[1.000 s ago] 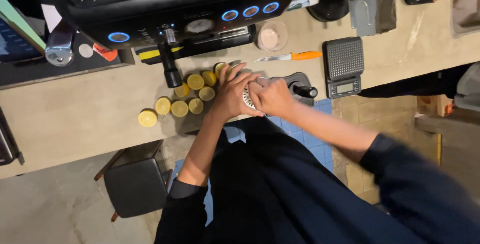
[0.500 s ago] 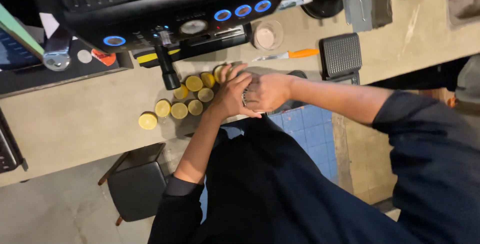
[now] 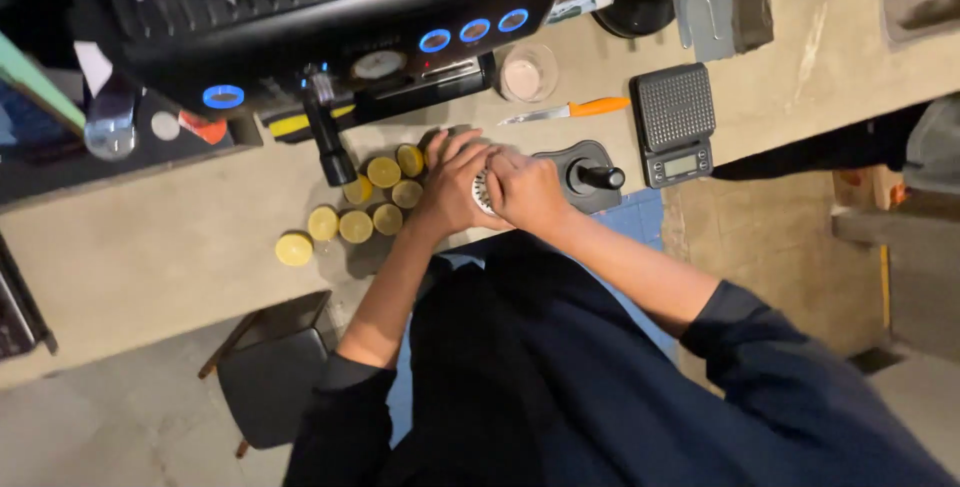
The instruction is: The person squeezes multiple lemon halves using a manual citrus juicer. They place each lemon half onto the juicer cone, press down, and rotate to extract the juice into a container below. The person handles the lemons and the juicer by hand throughout the process.
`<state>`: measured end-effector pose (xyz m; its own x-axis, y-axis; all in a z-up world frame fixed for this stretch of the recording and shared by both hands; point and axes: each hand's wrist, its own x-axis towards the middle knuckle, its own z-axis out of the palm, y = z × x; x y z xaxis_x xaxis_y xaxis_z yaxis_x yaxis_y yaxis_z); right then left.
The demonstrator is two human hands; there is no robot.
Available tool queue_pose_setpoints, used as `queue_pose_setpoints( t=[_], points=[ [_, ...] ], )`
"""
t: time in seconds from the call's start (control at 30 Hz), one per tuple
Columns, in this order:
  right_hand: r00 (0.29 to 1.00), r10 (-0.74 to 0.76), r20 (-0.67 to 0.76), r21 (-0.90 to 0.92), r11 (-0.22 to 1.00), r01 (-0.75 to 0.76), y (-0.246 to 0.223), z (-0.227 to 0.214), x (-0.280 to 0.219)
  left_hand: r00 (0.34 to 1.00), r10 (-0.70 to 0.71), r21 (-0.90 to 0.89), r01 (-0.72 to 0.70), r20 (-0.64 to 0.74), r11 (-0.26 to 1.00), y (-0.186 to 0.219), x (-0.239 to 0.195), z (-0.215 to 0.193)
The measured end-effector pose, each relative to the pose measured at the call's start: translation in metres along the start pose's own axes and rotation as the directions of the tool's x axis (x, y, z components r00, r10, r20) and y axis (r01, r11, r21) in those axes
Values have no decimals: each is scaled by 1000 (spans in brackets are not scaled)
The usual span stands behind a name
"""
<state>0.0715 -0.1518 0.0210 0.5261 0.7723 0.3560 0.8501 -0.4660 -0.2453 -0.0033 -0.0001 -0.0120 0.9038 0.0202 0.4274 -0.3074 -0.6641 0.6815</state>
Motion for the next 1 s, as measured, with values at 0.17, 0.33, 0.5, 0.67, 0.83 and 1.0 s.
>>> queue_pose_setpoints(
  t=[0.17,0.33,0.5,0.67,0.83,1.0],
  points=[
    [976,-81,202,125,991,56,10,-52,16,1000,26,42,-26,0,999,-10,-3,12],
    [778,-529,339,93,842,532,51,-44,32,1000,13,41,-13,-4,999,-10,-2,11],
    [652,-715,252,125,692,711,55,-25,40,998,-42,-20,43,49,999,-10,-4,11],
    [815,-541,206,14,835,550,43,-14,15,996,-64,-10,65,54,998,-6,-2,8],
    [956,-216,198,-108,965,240,25,-10,-9,999,-21,-47,23,41,999,-2,2,4],
    [947,22,320,-209,977,47,3,-28,-2,1000,-12,30,11,25,999,0,1,2]
  ],
)
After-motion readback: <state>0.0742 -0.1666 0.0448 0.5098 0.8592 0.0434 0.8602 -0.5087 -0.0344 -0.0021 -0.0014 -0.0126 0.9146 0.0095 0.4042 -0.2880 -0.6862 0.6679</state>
